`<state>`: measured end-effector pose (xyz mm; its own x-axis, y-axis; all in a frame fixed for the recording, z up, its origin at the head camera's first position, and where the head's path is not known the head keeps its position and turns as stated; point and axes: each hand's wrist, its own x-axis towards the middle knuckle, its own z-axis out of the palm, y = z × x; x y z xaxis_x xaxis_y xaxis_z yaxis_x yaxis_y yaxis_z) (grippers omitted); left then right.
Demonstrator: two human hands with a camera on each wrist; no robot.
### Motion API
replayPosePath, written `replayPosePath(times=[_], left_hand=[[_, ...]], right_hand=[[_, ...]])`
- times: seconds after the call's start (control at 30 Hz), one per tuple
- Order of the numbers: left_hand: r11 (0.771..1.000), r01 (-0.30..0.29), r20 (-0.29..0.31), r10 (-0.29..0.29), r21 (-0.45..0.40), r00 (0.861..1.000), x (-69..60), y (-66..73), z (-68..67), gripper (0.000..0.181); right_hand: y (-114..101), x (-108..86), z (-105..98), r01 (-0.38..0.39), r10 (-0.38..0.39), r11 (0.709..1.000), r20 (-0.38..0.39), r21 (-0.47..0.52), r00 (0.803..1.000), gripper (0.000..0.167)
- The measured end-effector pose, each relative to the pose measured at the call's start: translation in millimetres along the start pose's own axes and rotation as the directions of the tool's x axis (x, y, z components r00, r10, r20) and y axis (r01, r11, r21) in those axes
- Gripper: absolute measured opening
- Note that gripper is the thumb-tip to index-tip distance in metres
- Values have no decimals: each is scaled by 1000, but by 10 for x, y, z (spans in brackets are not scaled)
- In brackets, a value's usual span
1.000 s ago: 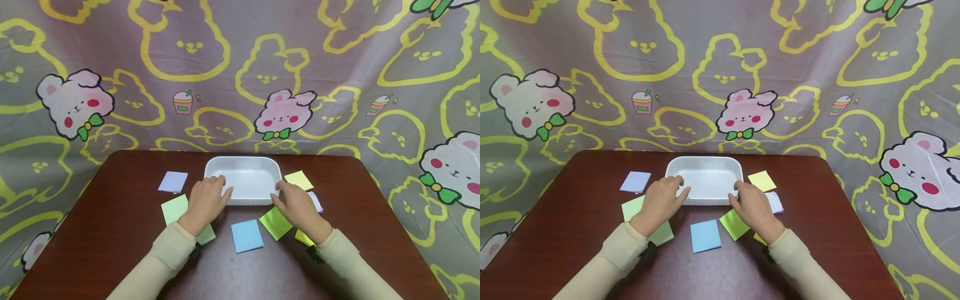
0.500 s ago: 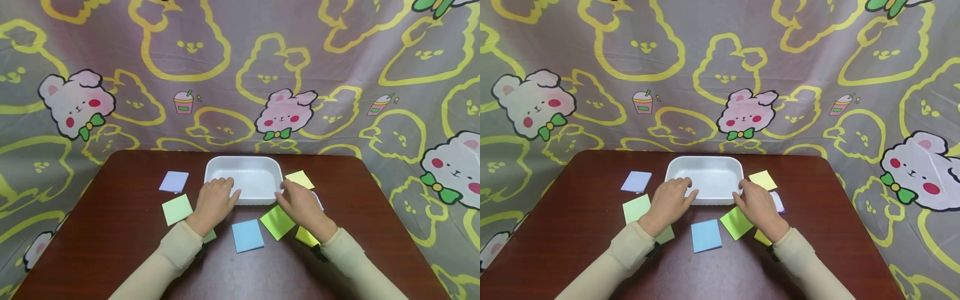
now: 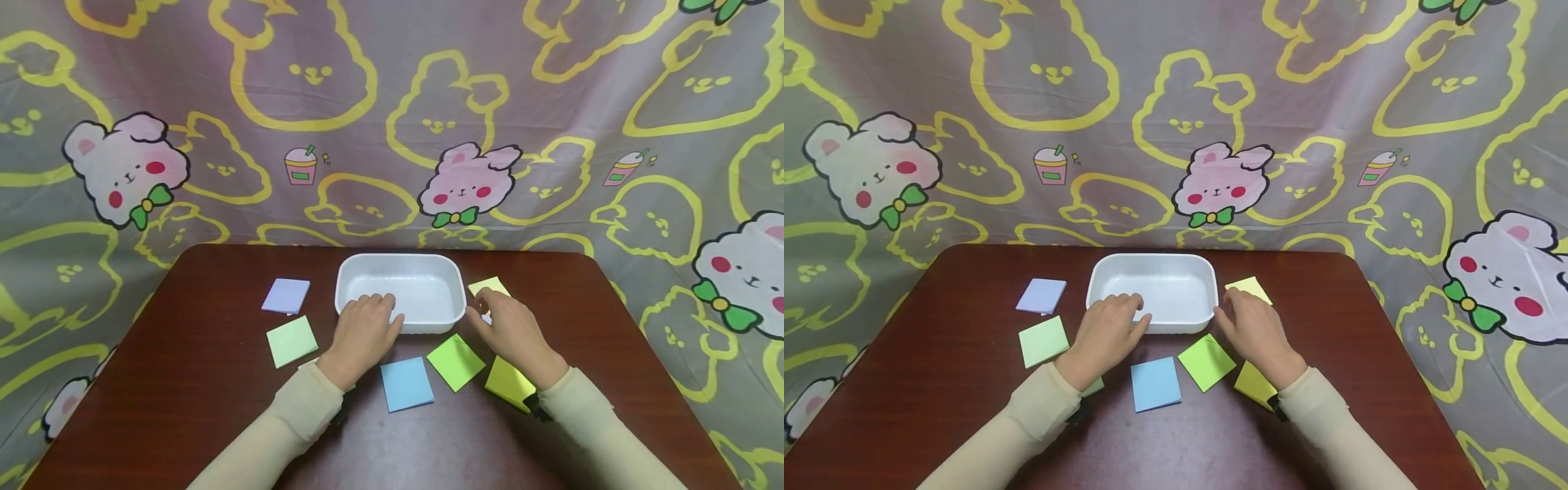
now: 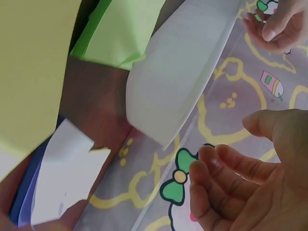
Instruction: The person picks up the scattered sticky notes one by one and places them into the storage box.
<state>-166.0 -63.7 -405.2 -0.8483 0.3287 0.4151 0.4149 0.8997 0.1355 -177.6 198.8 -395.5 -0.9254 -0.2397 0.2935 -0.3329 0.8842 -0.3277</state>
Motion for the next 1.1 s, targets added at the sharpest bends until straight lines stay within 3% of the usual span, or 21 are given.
replayPosePath(times=[0.4,1.1], left_hand=[[998,-55,-31,55,5,998,39,66,32,24],[996,-86,-39,86,0,995,92,166,110,24]], right_hand=[[165,30,-48,-22,23,998,15,-52,1000,22],[415,152,26,-65,67,996,43,-61,997,23]])
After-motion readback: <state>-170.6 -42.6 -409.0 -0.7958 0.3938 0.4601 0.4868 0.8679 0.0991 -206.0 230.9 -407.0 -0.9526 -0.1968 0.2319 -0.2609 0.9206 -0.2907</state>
